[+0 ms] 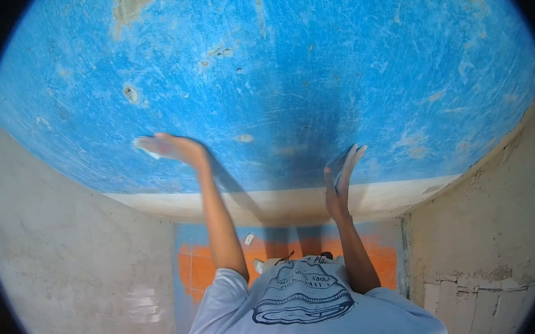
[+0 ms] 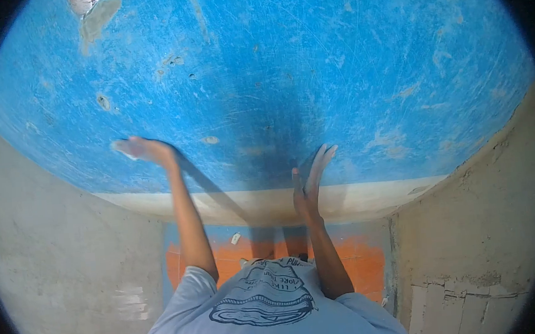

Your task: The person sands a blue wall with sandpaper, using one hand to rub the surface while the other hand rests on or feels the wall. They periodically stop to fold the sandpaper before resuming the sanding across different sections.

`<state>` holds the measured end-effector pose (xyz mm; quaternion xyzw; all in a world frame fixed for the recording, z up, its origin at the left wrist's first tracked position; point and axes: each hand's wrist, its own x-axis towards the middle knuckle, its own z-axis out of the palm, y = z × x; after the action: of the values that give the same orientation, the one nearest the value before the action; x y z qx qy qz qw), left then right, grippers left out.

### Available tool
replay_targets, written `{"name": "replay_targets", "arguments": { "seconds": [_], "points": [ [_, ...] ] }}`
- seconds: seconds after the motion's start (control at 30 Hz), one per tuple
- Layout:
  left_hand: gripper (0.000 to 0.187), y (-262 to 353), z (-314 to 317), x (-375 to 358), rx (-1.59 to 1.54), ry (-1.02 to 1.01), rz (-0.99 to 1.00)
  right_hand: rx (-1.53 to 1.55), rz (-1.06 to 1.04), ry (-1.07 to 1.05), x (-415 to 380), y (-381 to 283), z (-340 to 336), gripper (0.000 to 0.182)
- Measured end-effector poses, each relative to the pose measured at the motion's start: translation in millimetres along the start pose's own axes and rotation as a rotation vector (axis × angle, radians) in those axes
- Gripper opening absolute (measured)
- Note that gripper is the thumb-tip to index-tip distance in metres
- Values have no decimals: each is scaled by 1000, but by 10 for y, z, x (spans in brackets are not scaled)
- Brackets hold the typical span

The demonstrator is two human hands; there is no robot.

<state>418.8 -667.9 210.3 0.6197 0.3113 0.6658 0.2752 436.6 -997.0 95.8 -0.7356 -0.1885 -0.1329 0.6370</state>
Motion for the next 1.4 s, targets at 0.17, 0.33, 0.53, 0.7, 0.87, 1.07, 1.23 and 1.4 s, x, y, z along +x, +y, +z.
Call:
{"name": "replay_targets", "arguments": {
  "seconds": [0.17,0.33,0.53,0.7,0.87,1.07,1.23,1.4],
  "points": [
    [71,651,-36,-1422,-489,-296,-67,-25,-4,58,18,22,147,93],
    [68,20,-1,-602,-23,-205,234,88,-9,0,-40,50,-8,90],
    [70,-234,-85,433,-31,-42,9,84,-30,90,-108,73,155,84],
    [69,98,17,-1461,-137,-423,168,106,-11,155,-68,-14,338,84],
    [75,-294,27,-722,-24,-260,129,88,14,73,-101,-33,153,89],
    [82,-25,-53,189,-95,27,-188,57,44,19,-237,205,-52,84],
    [72,45,-155,-1615,233,-573,542,110,-7,81,-207,262,105,88],
    [65,-95,-126,-617,-100,-247,253,192,30,-8,-198,154,-24,91]
  ]
}}
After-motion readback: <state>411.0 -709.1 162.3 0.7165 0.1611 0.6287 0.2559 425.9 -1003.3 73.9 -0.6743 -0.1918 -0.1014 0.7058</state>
